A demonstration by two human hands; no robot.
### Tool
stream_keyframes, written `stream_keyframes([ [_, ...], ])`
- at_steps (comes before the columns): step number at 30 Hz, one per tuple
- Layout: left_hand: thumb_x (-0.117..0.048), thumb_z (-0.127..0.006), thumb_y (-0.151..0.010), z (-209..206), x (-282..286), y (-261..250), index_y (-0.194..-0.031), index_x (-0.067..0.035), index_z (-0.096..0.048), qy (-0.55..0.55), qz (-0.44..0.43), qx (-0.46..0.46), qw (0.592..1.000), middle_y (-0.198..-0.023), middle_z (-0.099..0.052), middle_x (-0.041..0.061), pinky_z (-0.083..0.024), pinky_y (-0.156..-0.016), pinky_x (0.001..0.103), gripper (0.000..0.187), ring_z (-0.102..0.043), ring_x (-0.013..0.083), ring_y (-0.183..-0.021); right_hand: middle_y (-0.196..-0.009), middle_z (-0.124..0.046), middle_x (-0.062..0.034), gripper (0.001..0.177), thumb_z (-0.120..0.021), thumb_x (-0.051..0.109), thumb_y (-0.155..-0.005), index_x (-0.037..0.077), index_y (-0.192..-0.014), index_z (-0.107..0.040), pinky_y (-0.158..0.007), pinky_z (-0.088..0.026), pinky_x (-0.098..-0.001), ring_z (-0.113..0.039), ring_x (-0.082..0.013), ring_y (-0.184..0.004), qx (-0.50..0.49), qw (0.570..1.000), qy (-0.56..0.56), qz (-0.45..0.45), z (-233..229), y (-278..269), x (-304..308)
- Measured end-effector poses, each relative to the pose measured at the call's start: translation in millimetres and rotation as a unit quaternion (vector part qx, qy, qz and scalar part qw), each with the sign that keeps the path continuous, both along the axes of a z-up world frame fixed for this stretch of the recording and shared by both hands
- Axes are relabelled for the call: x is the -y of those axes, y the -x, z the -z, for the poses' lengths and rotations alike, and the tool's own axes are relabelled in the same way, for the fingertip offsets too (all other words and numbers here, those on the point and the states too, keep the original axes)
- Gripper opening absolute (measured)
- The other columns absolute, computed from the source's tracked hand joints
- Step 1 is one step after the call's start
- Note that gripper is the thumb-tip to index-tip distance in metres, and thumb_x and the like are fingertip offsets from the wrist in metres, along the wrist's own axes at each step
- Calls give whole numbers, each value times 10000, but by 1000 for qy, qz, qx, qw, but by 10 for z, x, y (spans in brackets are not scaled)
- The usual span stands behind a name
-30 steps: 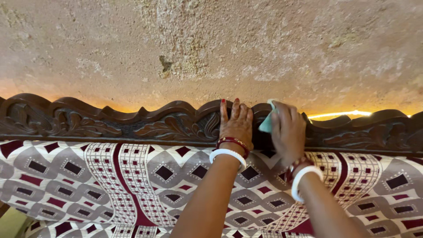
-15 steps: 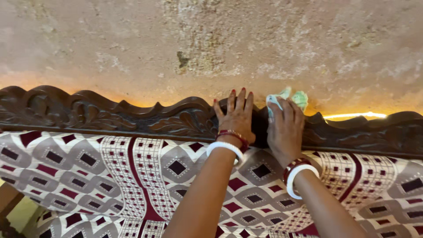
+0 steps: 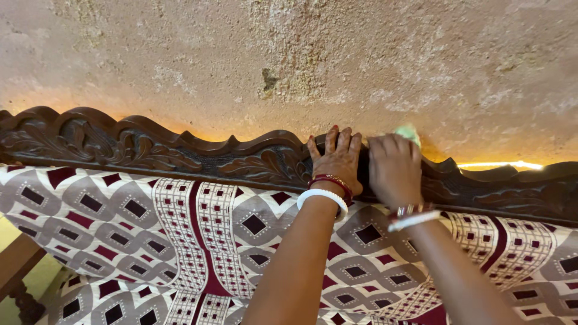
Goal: The person wipes the carved wooden headboard of a bed with a light green cloth. They move the cloth back and forth along the top edge and into the carved details, using both hands to reach different sections.
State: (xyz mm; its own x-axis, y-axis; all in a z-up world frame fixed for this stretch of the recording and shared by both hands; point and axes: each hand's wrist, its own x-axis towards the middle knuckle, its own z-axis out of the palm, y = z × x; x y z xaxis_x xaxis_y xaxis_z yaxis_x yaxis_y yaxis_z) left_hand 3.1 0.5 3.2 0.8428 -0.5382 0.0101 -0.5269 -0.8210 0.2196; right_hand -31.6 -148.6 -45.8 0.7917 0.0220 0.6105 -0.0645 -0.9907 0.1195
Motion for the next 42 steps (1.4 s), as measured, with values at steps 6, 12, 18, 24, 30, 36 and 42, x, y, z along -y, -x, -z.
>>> stream_keyframes([
  [6, -299, -805, -673, -13, -6, 23, -1581, -209, -167, 16, -2, -2, 1000, -1685, -108, 35, 13, -1198, 708, 1113, 0, 301, -1572, -1420, -677, -85, 495, -515, 55, -908, 112, -1379, -655, -1238, -239, -541, -498, -261, -1433, 125, 990, 40, -59, 399, 218, -59],
  [12, -262, -790, -672, 0, -19, 43, -1577, -230, -229, 34, -5, 30, 999, -1698, -149, 19, -7, -1214, 700, 1065, -30, 289, -1590, -1077, -733, -172, 318, -549, 114, -907, 159, -1162, -733, -948, -538, -501, -694, -358, -1048, -229, 969, -90, 17, -404, -417, 158],
  [18, -275, -787, -693, -21, -14, 16, -1597, -218, -147, -1, 3, 0, 1000, -1700, -80, 24, 20, -1184, 727, 1108, 22, 307, -1574, -1029, -723, -113, 244, -575, 128, -898, 134, -1084, -733, -955, -491, -506, -667, -317, -1067, -78, 997, -5, 20, -197, -252, -42],
  [24, -296, -799, -696, -57, -23, 11, -1607, -230, -123, -20, 7, -29, 999, -1704, -47, 23, 30, -1200, 711, 1136, 31, 306, -1572, -1196, -682, -85, 400, -563, 118, -833, 89, -1209, -697, -1073, -402, -499, -604, -295, -1200, 122, 991, 45, -29, 43, 130, -192],
  [30, -272, -811, -687, -30, -32, 10, -1592, -231, -165, 3, 7, 15, 1000, -1705, -72, 9, 2, -1194, 709, 1113, 12, 293, -1575, -1043, -689, -132, 253, -572, 248, -935, 117, -1087, -726, -878, -523, -503, -663, -353, -995, -160, 984, -71, -18, -306, -465, 337],
  [36, -328, -837, -677, -79, -33, 48, -1592, -223, -164, 1, 5, -10, 1000, -1692, -95, 18, 3, -1191, 722, 1141, -8, 302, -1574, -1017, -729, -205, 289, -488, 143, -1017, 135, -1202, -709, -856, -565, -489, -717, -364, -900, -36, 920, -390, 1, 3, -102, 832],
  [42, -340, -816, -690, -22, 23, 52, -1591, -195, -180, 3, -3, 6, 1000, -1687, -108, 53, 21, -1175, 751, 1112, -4, 325, -1570, -1324, -633, -230, 461, -528, -11, -926, 37, -1375, -620, -1076, -456, -522, -601, -393, -1229, 234, 951, -201, 20, 334, 264, 212],
])
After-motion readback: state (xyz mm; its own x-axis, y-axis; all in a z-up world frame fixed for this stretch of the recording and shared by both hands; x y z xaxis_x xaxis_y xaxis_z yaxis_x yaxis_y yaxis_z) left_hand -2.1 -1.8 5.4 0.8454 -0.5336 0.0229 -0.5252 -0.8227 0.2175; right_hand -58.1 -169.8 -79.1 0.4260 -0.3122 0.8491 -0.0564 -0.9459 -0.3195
